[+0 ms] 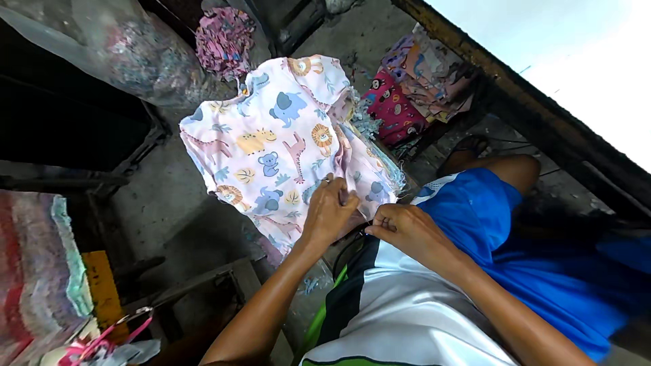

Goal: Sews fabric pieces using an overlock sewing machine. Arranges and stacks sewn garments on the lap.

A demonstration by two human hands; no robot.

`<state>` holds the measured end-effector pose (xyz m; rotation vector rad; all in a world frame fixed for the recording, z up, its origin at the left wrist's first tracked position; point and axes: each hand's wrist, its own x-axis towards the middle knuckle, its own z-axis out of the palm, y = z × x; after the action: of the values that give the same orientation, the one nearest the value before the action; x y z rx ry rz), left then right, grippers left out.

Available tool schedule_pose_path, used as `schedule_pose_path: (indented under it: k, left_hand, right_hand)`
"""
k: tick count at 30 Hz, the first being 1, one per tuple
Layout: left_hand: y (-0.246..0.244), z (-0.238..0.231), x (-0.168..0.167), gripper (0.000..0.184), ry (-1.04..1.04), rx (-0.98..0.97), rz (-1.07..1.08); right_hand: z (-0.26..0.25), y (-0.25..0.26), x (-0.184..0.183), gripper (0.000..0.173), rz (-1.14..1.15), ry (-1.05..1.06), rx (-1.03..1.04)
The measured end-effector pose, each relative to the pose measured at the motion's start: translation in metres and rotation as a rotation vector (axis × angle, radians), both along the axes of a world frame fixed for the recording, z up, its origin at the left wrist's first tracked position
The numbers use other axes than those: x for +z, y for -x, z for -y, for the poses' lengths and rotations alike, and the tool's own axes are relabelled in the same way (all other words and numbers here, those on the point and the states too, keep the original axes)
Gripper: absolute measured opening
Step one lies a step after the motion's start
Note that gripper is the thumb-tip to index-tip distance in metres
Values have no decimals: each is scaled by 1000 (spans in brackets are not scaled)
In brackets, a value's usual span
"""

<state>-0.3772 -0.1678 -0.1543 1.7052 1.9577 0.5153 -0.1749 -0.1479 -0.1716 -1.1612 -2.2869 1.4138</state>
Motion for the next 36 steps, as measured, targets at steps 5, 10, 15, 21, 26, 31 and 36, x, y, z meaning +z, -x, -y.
schedule_pose_path:
  k: [5,10,15,21,26,31,36]
  left_hand:
    - [11,8,15,12,-82,29,-18]
    - [4,16,8,23,-104,-3,18]
    - [-3,16,-3,21,-24,-147,-78]
    - [-18,4,-18,31,96,-75,-27]
    - [-14,-1,-17,28,12,-36,18]
    - [2,7,7,21,-1,38,57]
    - [1,15,17,12,-67,60,112]
  right_hand:
    - [-29,-2,-30,18,-50,-182,-105]
    - [-43,17,-51,27,51,-222,-273]
    - [-38,11,-52,26,107,-241,-262]
    - [-14,-2,-25,20,28,28,-144]
    - [-7,-7,-11,38,-6,87,-53]
    - [-26,-9,-33,32,-64,-61,-245]
    - [-43,6,-54,26,-81,-219,-326]
